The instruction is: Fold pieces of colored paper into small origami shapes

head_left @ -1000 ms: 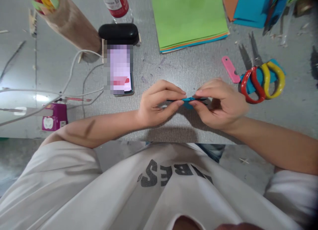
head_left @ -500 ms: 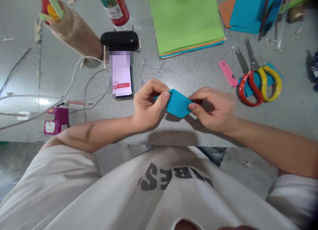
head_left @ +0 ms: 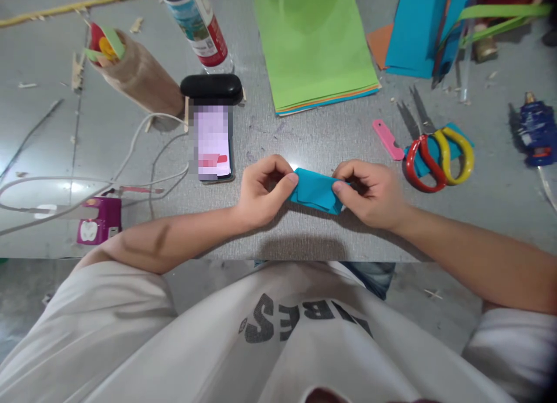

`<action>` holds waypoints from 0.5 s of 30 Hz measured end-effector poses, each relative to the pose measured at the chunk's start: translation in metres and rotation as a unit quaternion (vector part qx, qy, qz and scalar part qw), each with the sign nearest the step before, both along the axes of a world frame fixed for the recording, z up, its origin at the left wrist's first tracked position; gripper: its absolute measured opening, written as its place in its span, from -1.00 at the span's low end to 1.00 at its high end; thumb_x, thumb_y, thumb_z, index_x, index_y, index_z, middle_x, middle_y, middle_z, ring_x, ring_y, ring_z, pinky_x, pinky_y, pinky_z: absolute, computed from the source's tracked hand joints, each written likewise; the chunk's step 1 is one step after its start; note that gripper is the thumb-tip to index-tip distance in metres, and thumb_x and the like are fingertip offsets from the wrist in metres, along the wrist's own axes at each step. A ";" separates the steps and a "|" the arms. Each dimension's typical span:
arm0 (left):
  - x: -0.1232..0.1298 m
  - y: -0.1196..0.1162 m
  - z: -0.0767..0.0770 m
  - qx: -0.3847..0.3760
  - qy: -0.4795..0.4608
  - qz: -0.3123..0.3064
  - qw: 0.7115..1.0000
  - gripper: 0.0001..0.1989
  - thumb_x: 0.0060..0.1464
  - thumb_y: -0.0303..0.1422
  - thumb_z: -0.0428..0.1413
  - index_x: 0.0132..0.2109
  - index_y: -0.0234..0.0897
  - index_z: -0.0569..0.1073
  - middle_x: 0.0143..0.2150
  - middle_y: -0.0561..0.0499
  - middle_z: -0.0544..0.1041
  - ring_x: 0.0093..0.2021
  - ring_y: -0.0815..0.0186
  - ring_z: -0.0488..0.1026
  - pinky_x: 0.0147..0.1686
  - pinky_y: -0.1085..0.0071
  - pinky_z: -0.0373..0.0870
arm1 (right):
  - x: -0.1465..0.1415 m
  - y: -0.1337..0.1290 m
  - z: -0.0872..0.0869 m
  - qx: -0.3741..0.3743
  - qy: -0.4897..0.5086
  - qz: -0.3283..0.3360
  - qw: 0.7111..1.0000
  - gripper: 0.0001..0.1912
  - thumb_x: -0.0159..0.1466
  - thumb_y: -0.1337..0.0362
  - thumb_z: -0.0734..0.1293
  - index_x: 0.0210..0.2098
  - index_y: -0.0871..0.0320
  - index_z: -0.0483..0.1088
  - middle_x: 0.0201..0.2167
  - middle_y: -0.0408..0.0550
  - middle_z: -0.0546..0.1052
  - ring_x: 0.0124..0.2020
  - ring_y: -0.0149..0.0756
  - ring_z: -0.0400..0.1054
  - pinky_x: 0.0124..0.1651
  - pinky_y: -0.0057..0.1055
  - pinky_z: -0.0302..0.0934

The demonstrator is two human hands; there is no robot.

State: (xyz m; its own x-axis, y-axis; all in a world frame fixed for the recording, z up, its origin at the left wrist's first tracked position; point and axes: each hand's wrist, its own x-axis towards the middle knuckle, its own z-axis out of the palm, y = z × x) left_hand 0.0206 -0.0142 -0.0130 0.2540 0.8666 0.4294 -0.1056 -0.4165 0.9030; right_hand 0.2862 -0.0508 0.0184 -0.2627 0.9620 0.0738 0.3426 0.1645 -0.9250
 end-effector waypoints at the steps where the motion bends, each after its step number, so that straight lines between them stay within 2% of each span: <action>1: 0.001 0.001 0.000 0.004 0.000 0.005 1.000 -0.57 0.61 -0.07 0.41 -0.24 -0.17 0.60 -0.37 0.08 0.55 -0.39 0.36 0.42 -0.39 0.37 0.30 | 0.000 0.001 0.000 -0.016 0.012 -0.003 1.000 -0.66 0.48 0.01 0.60 -0.32 -0.05 0.49 -0.44 -0.16 0.52 -0.47 -0.27 0.33 -0.40 -0.22 0.22; 8: 0.004 0.004 -0.003 -0.006 -0.015 0.067 0.998 -0.46 0.60 0.11 0.42 -0.25 -0.15 0.55 -0.33 0.07 0.53 -0.35 0.34 0.41 -0.34 0.35 0.36 | -0.005 0.005 0.000 -0.093 0.101 -0.033 0.990 -0.52 0.33 -0.19 0.80 -0.26 -0.06 0.61 -0.41 -0.16 0.60 -0.44 -0.27 0.44 -0.37 -0.22 0.40; 12: 0.001 0.003 -0.002 -0.110 0.002 0.030 0.993 -0.33 0.49 0.30 0.44 -0.28 -0.16 0.53 -0.39 0.09 0.49 -0.39 0.36 0.38 -0.38 0.36 0.37 | -0.003 0.008 -0.004 -0.072 0.084 -0.075 0.991 -0.50 0.33 -0.20 0.82 -0.26 -0.07 0.60 -0.43 -0.18 0.58 -0.46 -0.27 0.41 -0.35 -0.19 0.46; 15: 0.000 -0.002 0.002 -0.211 0.006 -0.022 0.977 -0.37 0.34 0.30 0.56 -0.05 -0.16 0.64 -0.35 0.10 0.62 -0.38 0.35 0.53 -0.35 0.37 0.51 | -0.001 0.009 -0.011 -0.041 0.068 -0.099 0.992 -0.52 0.34 -0.18 0.80 -0.24 -0.06 0.60 -0.38 -0.14 0.63 -0.43 -0.23 0.45 -0.36 -0.18 0.46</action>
State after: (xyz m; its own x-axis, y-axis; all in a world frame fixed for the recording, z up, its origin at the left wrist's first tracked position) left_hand 0.0210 -0.0158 -0.0113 0.2973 0.9542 0.0338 -0.1039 -0.0028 0.9946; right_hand 0.2850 -0.0414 0.0078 -0.0606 0.9981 0.0151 0.2329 0.0288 -0.9721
